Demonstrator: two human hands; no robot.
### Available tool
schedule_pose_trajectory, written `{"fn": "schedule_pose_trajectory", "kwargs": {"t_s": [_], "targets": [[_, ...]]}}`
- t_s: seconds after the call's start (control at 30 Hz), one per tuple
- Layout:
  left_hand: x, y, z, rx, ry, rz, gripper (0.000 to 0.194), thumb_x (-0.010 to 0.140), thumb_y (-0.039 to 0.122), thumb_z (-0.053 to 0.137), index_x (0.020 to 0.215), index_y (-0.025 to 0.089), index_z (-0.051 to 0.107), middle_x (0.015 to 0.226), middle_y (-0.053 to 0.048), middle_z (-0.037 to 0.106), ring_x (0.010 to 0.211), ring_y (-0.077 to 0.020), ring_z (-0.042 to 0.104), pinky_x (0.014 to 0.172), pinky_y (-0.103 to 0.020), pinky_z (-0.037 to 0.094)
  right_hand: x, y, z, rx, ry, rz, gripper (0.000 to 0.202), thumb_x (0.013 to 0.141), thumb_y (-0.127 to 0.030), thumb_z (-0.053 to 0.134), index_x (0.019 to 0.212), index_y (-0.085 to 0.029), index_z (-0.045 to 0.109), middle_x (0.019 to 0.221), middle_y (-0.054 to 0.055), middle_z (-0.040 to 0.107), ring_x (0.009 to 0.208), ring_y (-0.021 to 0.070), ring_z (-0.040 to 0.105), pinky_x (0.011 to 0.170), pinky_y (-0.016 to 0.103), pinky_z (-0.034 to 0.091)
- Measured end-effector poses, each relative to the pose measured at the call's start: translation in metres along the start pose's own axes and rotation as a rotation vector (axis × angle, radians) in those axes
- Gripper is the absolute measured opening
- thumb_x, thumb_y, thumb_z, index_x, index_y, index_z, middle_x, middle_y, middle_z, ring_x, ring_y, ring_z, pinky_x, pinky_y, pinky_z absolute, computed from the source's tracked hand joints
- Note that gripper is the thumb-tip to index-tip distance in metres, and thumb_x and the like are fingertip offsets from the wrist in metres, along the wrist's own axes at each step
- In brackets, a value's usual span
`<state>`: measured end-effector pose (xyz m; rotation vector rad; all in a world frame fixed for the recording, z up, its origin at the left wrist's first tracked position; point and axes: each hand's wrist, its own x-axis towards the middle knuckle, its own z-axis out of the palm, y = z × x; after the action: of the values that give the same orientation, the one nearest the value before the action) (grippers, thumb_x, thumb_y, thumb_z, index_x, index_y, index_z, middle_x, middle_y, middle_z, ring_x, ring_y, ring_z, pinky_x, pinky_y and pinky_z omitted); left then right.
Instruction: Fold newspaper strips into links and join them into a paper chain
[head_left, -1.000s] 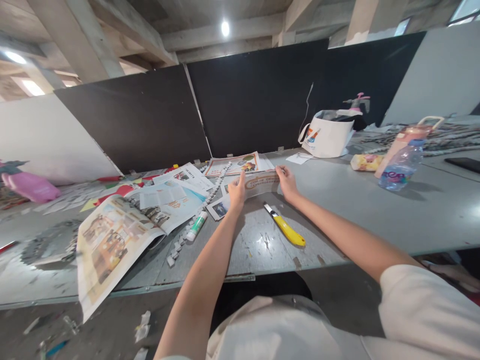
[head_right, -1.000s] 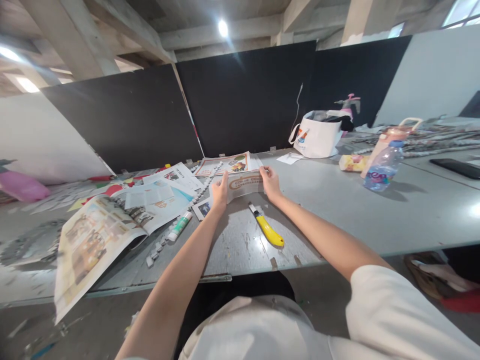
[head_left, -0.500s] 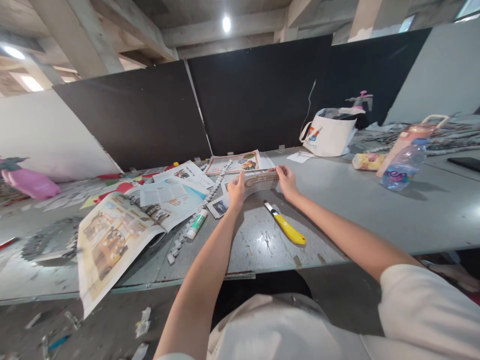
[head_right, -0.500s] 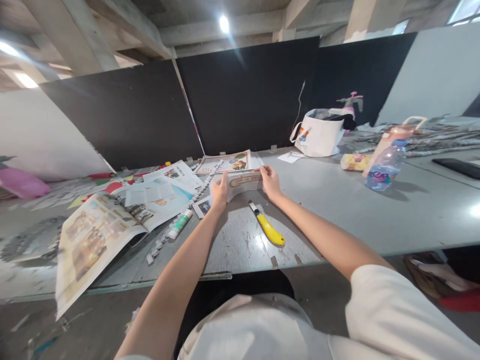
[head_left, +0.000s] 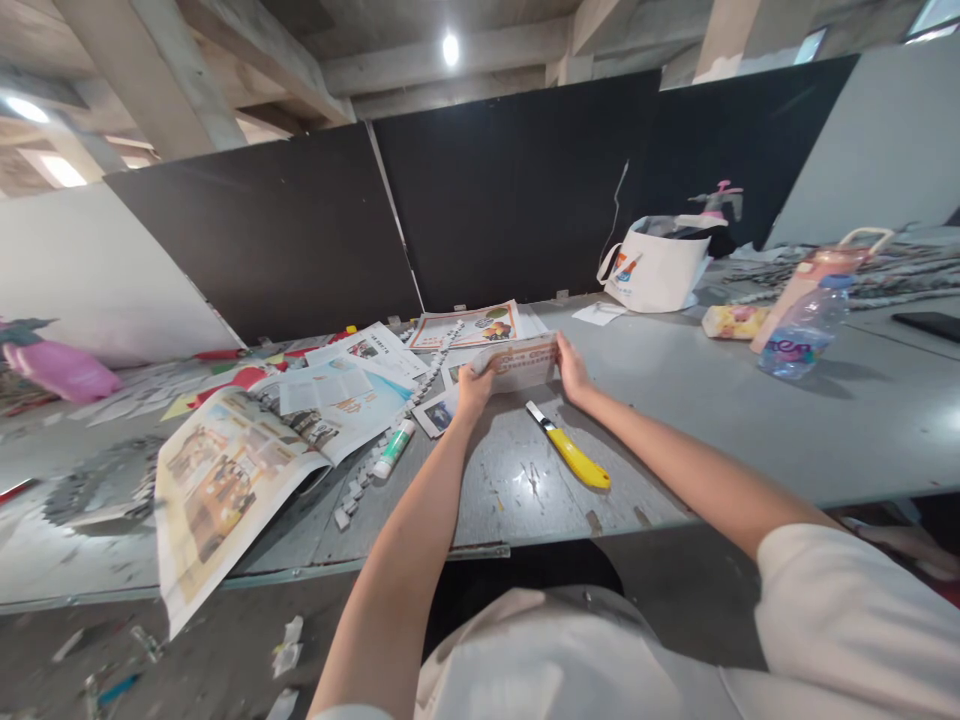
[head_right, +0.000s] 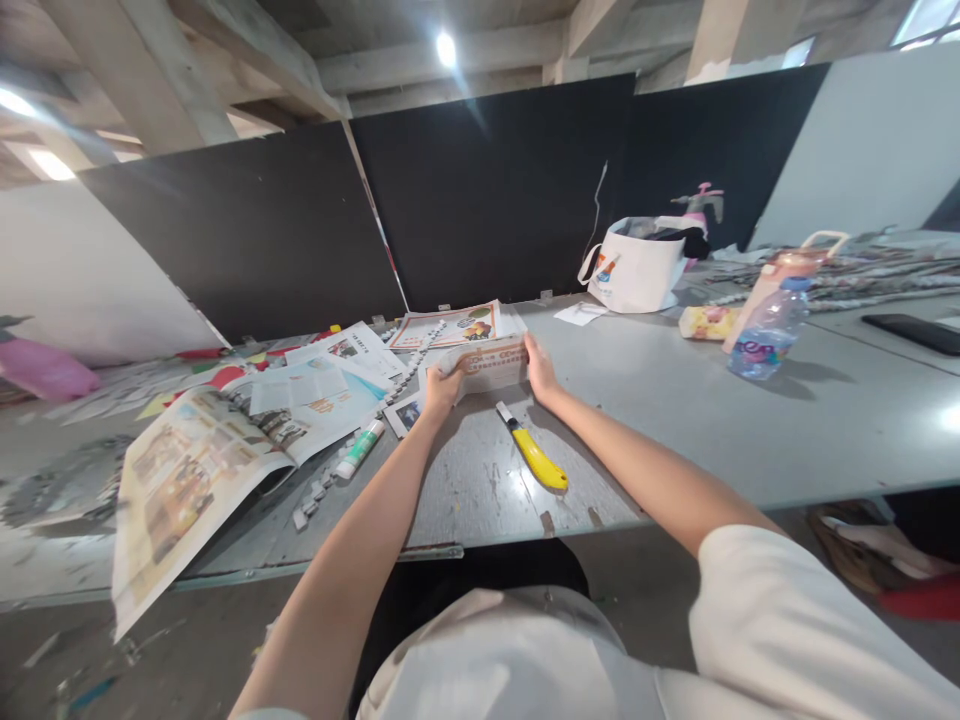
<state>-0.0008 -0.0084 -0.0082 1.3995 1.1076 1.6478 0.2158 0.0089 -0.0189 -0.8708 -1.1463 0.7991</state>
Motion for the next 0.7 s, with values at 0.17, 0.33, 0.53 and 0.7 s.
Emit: {"fn": "schedule_pose_trajectory", "kwargs": {"t_s": [0.17,0.33,0.53,0.7], "targets": [[-0.002,0.003,0.000,0.000,-0.010,0.012,0.018,0.080,0.032,0.088,0.089,0.016,0.084,0.094,-0.009,0.083,0.099,-0.0303,0.078,0.099,-0.042,0.061,-0.006,0.005,0.001,-0.017,-0.007,0.024,0.079,0.090,-0.096,0.054,0.109,-0.023,0.081,0.119,0.011,0.085,0.127,0.0347,0.074,0.113,0.047,0.055],[-0.005,0.001,0.000,0.021,-0.028,-0.003,0.022,0.077,0.030,0.088,0.093,0.017,0.084,0.101,-0.010,0.085,0.102,-0.0316,0.079,0.105,-0.046,0.061,-0.005,0.006,0.000,-0.080,-0.013,-0.018,0.082,0.092,-0.096,0.049,0.111,-0.023,0.082,0.122,0.012,0.085,0.130,0.0357,0.072,0.120,0.050,0.050],[-0.008,-0.001,0.000,0.027,-0.068,-0.057,0.022,0.078,0.028,0.090,0.096,0.018,0.085,0.108,-0.012,0.087,0.112,-0.0333,0.079,0.107,-0.044,0.062,-0.003,0.010,0.002,-0.091,0.002,-0.049,0.080,0.093,-0.095,0.049,0.111,-0.023,0.081,0.123,0.015,0.084,0.133,0.0367,0.071,0.118,0.050,0.051],[-0.006,-0.003,-0.001,0.047,-0.034,-0.067,0.019,0.082,0.030,0.086,0.096,0.017,0.083,0.108,-0.012,0.087,0.111,-0.0334,0.080,0.112,-0.047,0.060,-0.001,0.015,0.002,-0.115,0.015,-0.042,0.071,0.087,-0.094,0.058,0.099,-0.026,0.075,0.113,0.012,0.082,0.119,0.0358,0.072,0.110,0.051,0.055]]}}
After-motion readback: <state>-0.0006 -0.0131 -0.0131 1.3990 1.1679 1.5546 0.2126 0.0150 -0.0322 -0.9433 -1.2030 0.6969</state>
